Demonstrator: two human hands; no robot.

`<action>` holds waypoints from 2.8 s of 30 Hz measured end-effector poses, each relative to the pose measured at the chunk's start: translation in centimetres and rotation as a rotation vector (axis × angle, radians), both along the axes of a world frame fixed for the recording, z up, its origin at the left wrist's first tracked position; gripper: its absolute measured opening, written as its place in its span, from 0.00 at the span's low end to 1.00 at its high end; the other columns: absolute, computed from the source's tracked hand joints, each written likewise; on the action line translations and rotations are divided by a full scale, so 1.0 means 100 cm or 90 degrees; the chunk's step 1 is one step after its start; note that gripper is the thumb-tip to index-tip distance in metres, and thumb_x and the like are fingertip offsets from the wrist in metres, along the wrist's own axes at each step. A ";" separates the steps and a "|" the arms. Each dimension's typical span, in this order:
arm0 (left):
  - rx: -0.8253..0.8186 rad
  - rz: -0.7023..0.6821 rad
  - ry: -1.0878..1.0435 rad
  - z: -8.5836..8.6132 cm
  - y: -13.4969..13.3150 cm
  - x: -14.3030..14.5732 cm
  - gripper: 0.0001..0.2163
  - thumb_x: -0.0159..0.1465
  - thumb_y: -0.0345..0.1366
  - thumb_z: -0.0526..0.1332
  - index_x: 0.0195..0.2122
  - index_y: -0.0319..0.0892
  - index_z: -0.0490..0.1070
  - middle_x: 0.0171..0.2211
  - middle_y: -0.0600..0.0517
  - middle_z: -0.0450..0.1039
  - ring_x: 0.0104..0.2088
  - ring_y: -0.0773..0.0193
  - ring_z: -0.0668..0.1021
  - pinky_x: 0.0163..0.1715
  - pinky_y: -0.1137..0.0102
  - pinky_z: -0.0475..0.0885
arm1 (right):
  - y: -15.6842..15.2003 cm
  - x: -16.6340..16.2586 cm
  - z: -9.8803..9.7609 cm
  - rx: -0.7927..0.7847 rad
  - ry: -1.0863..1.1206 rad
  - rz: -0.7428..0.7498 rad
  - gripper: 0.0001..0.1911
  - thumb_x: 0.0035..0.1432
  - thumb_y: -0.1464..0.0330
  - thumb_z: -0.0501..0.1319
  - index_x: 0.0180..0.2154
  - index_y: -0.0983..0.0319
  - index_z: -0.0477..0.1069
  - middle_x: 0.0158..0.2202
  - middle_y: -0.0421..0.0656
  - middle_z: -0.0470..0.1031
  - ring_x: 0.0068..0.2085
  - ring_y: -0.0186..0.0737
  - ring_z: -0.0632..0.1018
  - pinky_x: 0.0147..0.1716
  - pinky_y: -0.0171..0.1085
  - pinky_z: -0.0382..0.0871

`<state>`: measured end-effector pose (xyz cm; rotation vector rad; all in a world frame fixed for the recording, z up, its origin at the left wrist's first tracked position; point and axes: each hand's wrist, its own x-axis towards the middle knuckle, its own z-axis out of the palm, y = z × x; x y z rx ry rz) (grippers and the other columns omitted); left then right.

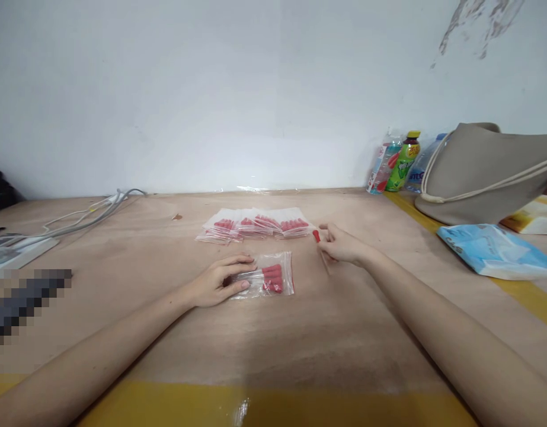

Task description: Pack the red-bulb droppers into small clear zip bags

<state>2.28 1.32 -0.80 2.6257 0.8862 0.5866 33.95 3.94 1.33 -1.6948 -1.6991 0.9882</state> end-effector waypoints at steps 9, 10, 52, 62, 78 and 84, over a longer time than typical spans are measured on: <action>-0.001 -0.013 -0.004 0.001 0.000 0.001 0.19 0.62 0.43 0.58 0.53 0.42 0.66 0.54 0.44 0.65 0.54 0.56 0.69 0.54 0.62 0.64 | -0.012 -0.055 -0.029 0.166 0.462 -0.211 0.25 0.46 0.71 0.60 0.42 0.56 0.47 0.22 0.29 0.66 0.20 0.34 0.74 0.21 0.35 0.74; 0.001 -0.011 -0.003 0.001 0.000 0.001 0.20 0.62 0.43 0.58 0.54 0.42 0.65 0.54 0.44 0.65 0.54 0.56 0.68 0.54 0.62 0.64 | -0.014 -0.057 -0.031 0.164 0.494 -0.218 0.24 0.47 0.71 0.60 0.40 0.56 0.47 0.22 0.30 0.66 0.21 0.34 0.75 0.23 0.35 0.75; 0.011 -0.008 -0.025 0.004 -0.003 0.003 0.25 0.61 0.44 0.59 0.57 0.43 0.57 0.53 0.44 0.65 0.52 0.55 0.69 0.52 0.61 0.65 | -0.010 -0.069 -0.039 0.089 0.287 0.001 0.16 0.35 0.59 0.69 0.23 0.63 0.71 0.20 0.40 0.73 0.19 0.32 0.69 0.19 0.33 0.64; 0.025 -0.040 0.037 0.001 0.004 -0.002 0.23 0.62 0.44 0.58 0.57 0.43 0.62 0.57 0.44 0.62 0.57 0.56 0.65 0.56 0.61 0.62 | -0.019 -0.050 -0.039 0.158 0.187 0.181 0.09 0.48 0.63 0.60 0.30 0.62 0.69 0.19 0.35 0.65 0.21 0.31 0.67 0.24 0.33 0.66; 0.085 0.080 0.038 0.001 -0.016 0.023 0.17 0.65 0.41 0.52 0.53 0.40 0.66 0.54 0.42 0.64 0.54 0.53 0.69 0.52 0.58 0.66 | -0.061 -0.046 -0.034 0.558 -0.106 0.412 0.11 0.58 0.69 0.56 0.41 0.60 0.74 0.33 0.44 0.74 0.32 0.33 0.73 0.30 0.32 0.67; 0.149 0.055 -0.097 0.000 -0.001 0.018 0.14 0.65 0.39 0.55 0.47 0.39 0.70 0.50 0.42 0.68 0.51 0.57 0.71 0.51 0.61 0.68 | -0.062 -0.042 -0.032 0.746 -0.317 0.379 0.10 0.59 0.68 0.55 0.39 0.59 0.74 0.30 0.43 0.75 0.29 0.33 0.73 0.26 0.32 0.62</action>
